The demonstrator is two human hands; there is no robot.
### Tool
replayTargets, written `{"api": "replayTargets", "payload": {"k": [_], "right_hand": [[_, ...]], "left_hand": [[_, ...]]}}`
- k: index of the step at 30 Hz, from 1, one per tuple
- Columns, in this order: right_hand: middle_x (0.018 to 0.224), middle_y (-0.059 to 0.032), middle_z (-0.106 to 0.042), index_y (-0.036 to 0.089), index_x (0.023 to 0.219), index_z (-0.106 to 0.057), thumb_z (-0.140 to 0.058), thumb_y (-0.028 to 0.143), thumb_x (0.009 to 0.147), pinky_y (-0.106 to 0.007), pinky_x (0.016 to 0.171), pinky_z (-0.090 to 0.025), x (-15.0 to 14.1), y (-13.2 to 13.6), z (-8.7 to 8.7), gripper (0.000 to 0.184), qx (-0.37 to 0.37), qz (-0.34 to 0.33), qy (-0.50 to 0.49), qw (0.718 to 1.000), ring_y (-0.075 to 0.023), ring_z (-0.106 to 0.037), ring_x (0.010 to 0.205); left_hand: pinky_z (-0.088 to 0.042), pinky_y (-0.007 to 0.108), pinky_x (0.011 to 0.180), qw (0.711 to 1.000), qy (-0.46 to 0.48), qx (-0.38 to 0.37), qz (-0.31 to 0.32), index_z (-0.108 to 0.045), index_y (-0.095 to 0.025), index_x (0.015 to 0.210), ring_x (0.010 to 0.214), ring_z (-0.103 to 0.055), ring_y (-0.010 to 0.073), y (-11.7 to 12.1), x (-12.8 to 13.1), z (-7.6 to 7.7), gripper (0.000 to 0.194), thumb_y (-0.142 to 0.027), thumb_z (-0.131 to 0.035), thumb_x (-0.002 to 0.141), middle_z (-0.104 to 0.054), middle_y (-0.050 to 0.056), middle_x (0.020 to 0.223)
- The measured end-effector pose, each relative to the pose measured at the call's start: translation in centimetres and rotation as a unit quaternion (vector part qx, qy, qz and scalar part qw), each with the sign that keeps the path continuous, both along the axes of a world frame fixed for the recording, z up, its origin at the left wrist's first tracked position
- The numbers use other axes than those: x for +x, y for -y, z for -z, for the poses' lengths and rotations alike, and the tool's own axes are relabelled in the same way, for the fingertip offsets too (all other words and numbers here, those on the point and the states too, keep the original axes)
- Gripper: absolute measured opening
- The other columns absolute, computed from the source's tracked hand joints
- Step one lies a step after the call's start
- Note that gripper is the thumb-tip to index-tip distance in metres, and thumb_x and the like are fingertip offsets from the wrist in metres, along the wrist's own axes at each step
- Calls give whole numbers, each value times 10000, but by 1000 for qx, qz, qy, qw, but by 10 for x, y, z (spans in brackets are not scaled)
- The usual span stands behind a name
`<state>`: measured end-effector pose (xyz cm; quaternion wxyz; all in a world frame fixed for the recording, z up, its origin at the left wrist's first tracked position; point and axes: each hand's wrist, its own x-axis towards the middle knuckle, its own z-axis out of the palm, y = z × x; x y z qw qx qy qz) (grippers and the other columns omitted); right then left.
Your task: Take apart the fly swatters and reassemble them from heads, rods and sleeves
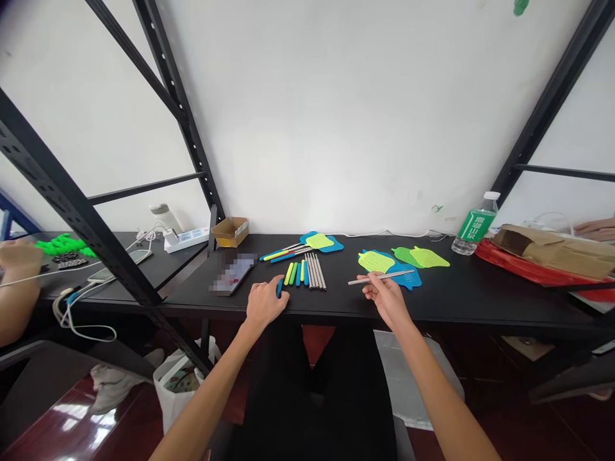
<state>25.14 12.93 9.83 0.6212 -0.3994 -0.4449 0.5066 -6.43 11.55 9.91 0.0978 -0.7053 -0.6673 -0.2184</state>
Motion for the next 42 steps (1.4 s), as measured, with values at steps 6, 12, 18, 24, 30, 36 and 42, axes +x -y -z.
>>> {"api": "replayTargets", "payload": {"k": [6,12,18,24,30,36,42], "right_hand": [[1029,-107,-719,210,842,-677,-699,544,809,-297,581,-494,1,-1,4,336,23,5,3,1000,-172,-621,716],[1019,-94,-723,204,850,-705,-716,500,818,-264,586,-487,2,-3,6,298,16,-10,-26,999,-151,-618,720],[987,-93,-727,195,847,-725,-725,506,815,-254,562,-473,0,-5,8,312,26,-16,-23,999,-141,-611,688],[966,-93,-727,191,831,-729,-740,496,804,-246,544,-462,-1,-5,8,306,26,-15,-31,999,-136,-603,673],[958,-90,-728,190,828,-715,-738,487,809,-244,544,-460,-1,-5,8,298,29,-11,-31,999,-135,-599,669],[945,-86,-727,189,822,-710,-747,489,800,-241,547,-460,-2,-6,8,303,28,-7,-30,999,-129,-595,660],[945,-84,-721,189,820,-716,-743,496,801,-242,543,-461,-2,-7,8,309,31,-8,-21,999,-128,-591,659]], "left_hand": [[-398,366,907,1000,-11,18,5,-555,-185,1358,832,-665,249,-1,-1,3,487,-271,-455,890,-704,77,811],[-400,367,908,999,-9,34,6,-584,-197,1318,846,-657,252,0,-1,3,442,-264,-454,901,-699,76,824],[-399,361,894,999,-12,34,11,-605,-198,1282,810,-650,241,-1,-1,3,414,-257,-458,899,-687,62,784],[-396,364,895,999,-15,32,13,-612,-205,1263,811,-649,247,-1,-1,2,398,-253,-461,897,-686,63,782],[-402,362,878,999,-11,43,15,-612,-206,1250,802,-642,250,0,0,2,387,-251,-458,897,-677,61,773],[-402,357,874,999,-13,46,19,-614,-201,1243,782,-643,241,-1,-1,3,380,-256,-461,899,-673,55,758],[-403,364,867,999,-16,41,26,-610,-200,1240,770,-645,244,-2,-1,3,379,-256,-452,900,-670,56,746]]}}
